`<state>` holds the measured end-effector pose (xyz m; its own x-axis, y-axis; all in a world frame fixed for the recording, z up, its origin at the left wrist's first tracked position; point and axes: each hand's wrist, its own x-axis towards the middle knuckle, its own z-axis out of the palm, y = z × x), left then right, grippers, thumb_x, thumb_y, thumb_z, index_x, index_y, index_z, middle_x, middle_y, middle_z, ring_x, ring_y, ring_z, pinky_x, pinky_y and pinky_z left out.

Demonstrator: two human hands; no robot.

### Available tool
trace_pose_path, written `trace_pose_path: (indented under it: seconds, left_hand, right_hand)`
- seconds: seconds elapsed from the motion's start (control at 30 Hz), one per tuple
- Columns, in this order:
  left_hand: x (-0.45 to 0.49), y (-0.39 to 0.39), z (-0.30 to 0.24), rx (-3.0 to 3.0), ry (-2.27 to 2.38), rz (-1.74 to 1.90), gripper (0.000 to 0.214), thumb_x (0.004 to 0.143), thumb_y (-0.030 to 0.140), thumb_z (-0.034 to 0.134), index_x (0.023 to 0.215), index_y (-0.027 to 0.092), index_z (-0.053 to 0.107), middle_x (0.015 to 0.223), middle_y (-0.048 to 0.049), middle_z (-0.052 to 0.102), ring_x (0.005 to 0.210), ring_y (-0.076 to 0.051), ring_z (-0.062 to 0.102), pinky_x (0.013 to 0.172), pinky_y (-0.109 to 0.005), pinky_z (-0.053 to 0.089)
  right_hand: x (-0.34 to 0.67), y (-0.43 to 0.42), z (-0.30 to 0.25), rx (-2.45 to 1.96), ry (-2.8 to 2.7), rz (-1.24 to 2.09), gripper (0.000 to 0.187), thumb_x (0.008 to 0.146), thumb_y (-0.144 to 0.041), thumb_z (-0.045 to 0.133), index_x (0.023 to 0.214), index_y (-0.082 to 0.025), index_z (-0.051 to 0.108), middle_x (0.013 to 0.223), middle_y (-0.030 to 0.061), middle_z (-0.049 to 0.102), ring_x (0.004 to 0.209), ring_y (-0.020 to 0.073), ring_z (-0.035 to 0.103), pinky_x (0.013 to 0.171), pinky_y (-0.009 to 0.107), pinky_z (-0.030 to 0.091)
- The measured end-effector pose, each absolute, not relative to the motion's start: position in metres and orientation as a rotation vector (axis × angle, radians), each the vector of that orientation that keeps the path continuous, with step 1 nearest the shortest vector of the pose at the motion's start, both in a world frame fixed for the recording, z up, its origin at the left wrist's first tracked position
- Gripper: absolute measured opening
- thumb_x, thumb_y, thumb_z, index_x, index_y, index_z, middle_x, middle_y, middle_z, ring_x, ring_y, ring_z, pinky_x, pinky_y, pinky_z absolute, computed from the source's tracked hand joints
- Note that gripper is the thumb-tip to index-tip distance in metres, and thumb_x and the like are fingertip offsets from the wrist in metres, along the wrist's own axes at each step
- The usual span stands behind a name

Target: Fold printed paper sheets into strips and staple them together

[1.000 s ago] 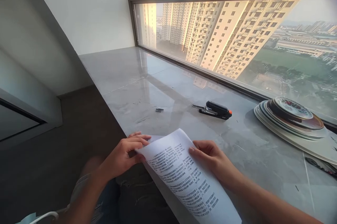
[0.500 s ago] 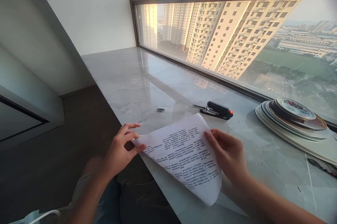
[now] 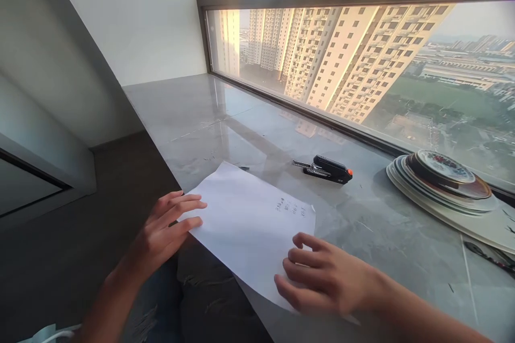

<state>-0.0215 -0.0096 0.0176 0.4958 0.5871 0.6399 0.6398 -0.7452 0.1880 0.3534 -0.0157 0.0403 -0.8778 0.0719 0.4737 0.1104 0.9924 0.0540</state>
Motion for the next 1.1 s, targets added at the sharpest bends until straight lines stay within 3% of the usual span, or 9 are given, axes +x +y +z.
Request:
trace_pose_path:
  seconds: [0.07, 0.2, 0.3, 0.4, 0.57, 0.7, 0.87, 1.1]
  left_hand:
    - [-0.037, -0.014, 0.014, -2.741, -1.098, -0.986, 0.023, 0.094, 0.004, 0.060, 0.102, 0.024, 0.069, 0.123, -0.0028, 0.075, 0.121, -0.023, 0.068, 0.112, -0.045, 0.047]
    - [-0.052, -0.013, 0.007, -2.842, -1.216, -0.939, 0.021, 0.096, 0.012, 0.060, 0.104, 0.027, 0.072, 0.124, -0.0010, 0.076, 0.120, -0.022, 0.070, 0.113, -0.043, 0.045]
    - [-0.052, -0.008, 0.003, -2.921, -1.288, -0.994, 0.017, 0.095, 0.018, 0.064, 0.104, 0.028, 0.074, 0.127, -0.0030, 0.074, 0.123, -0.024, 0.068, 0.113, -0.044, 0.045]
    - [-0.049, -0.004, -0.002, -3.014, -1.337, -1.074, 0.013, 0.095, 0.024, 0.067, 0.103, 0.028, 0.077, 0.121, -0.0044, 0.077, 0.120, -0.025, 0.070, 0.113, -0.045, 0.045]
    - [-0.046, 0.000, -0.013, -2.914, -1.505, -1.205, 0.014, 0.098, 0.024, 0.064, 0.101, 0.028, 0.077, 0.114, -0.0012, 0.079, 0.118, -0.024, 0.071, 0.115, -0.047, 0.044]
    - [-0.036, -0.002, -0.011, -2.708, -1.614, -1.210, 0.021, 0.097, 0.021, 0.062, 0.114, 0.029, 0.073, 0.127, -0.0027, 0.074, 0.132, -0.026, 0.061, 0.111, -0.047, 0.048]
    - [-0.002, -0.028, 0.005, -2.680, -1.528, -0.869, 0.043, 0.093, 0.027, 0.069, 0.136, 0.032, 0.063, 0.146, -0.0058, 0.061, 0.140, -0.032, 0.051, 0.118, -0.054, 0.039]
    - [0.028, -0.043, -0.007, -2.989, -1.330, -0.568, 0.054, 0.095, 0.035, 0.068, 0.147, 0.031, 0.054, 0.154, -0.0070, 0.054, 0.146, -0.034, 0.045, 0.121, -0.059, 0.035]
  right_hand:
    - [0.356, -0.001, 0.032, -0.170, -2.815, 0.093, 0.011, 0.090, -0.013, 0.053, 0.091, -0.020, 0.062, 0.073, 0.0006, 0.057, 0.067, 0.0156, 0.048, 0.068, 0.035, 0.047]
    - [0.362, 0.008, 0.021, -0.234, -2.803, 0.535, 0.015, 0.079, -0.007, 0.053, 0.081, -0.022, 0.051, 0.094, 0.0064, 0.063, 0.079, 0.0181, 0.054, 0.076, 0.037, 0.045]
    - [0.368, 0.010, 0.018, -0.295, -2.603, 0.833, 0.016, 0.081, -0.007, 0.052, 0.085, -0.023, 0.052, 0.101, 0.0086, 0.066, 0.085, 0.0201, 0.059, 0.083, 0.039, 0.046]
    - [0.377, 0.019, 0.013, -0.397, -2.341, 0.981, 0.007, 0.088, -0.019, 0.057, 0.088, -0.024, 0.052, 0.096, 0.0090, 0.068, 0.084, 0.0220, 0.061, 0.089, 0.045, 0.047]
    - [0.388, 0.035, 0.009, -0.513, -2.292, 0.957, 0.025, 0.088, -0.044, 0.068, 0.083, -0.023, 0.054, 0.095, 0.0100, 0.070, 0.084, 0.0236, 0.063, 0.090, 0.046, 0.047]
    - [0.378, 0.027, 0.010, -0.426, -2.471, 0.771, 0.013, 0.097, -0.033, 0.059, 0.092, -0.022, 0.062, 0.093, 0.0100, 0.070, 0.085, 0.0215, 0.063, 0.086, 0.041, 0.047]
    - [0.365, 0.002, 0.010, -0.412, -2.589, 0.431, 0.017, 0.103, -0.025, 0.050, 0.111, -0.020, 0.065, 0.093, 0.0106, 0.070, 0.080, 0.0194, 0.063, 0.076, 0.034, 0.047]
    - [0.361, -0.013, 0.019, -0.400, -2.550, 0.673, 0.029, 0.103, -0.018, 0.044, 0.128, -0.019, 0.059, 0.093, 0.0105, 0.072, 0.074, 0.0180, 0.061, 0.066, 0.031, 0.041]
